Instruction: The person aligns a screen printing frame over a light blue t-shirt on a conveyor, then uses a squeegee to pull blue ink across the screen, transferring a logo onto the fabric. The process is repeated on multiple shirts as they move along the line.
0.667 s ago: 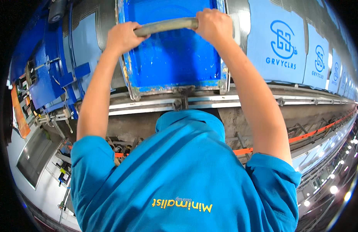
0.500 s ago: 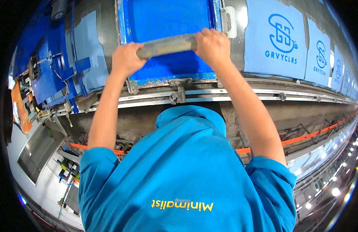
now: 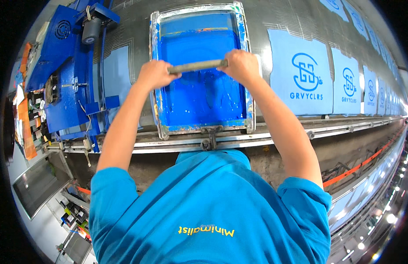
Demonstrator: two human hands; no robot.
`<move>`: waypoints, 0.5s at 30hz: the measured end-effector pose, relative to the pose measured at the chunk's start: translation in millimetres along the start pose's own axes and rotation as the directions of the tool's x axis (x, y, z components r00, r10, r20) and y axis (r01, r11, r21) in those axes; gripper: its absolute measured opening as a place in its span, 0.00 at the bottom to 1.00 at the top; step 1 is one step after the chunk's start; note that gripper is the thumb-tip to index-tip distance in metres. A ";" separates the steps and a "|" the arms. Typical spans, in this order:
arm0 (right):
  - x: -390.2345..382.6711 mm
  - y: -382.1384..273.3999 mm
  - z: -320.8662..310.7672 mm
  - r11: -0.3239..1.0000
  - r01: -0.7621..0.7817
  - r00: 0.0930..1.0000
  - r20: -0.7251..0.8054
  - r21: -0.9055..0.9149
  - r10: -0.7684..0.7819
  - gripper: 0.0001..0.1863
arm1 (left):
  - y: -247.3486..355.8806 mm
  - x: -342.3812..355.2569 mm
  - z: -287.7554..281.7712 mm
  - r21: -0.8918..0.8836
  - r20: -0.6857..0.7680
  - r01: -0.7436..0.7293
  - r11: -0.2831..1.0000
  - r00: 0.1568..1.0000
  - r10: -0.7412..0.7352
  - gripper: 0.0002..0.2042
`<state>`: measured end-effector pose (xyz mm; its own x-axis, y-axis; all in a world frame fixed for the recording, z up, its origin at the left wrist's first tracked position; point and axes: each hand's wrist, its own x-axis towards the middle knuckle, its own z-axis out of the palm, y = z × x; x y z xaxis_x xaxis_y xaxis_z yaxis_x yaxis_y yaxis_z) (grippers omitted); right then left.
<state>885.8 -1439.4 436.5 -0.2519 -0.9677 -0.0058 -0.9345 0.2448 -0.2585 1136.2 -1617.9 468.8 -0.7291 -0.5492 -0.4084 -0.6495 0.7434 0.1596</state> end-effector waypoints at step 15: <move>126.2 21.5 1.5 0.974 -0.146 0.987 0.034 -0.175 0.154 0.28 | -47.9 120.5 -35.6 0.002 -0.100 -0.017 1.000 0.995 0.017 0.25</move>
<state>834.4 -1556.4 428.7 -0.3845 -0.9198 -0.0780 -0.9171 0.3902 -0.0816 1071.7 -1733.3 443.9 -0.7580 -0.5719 -0.3138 -0.6366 0.7535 0.1645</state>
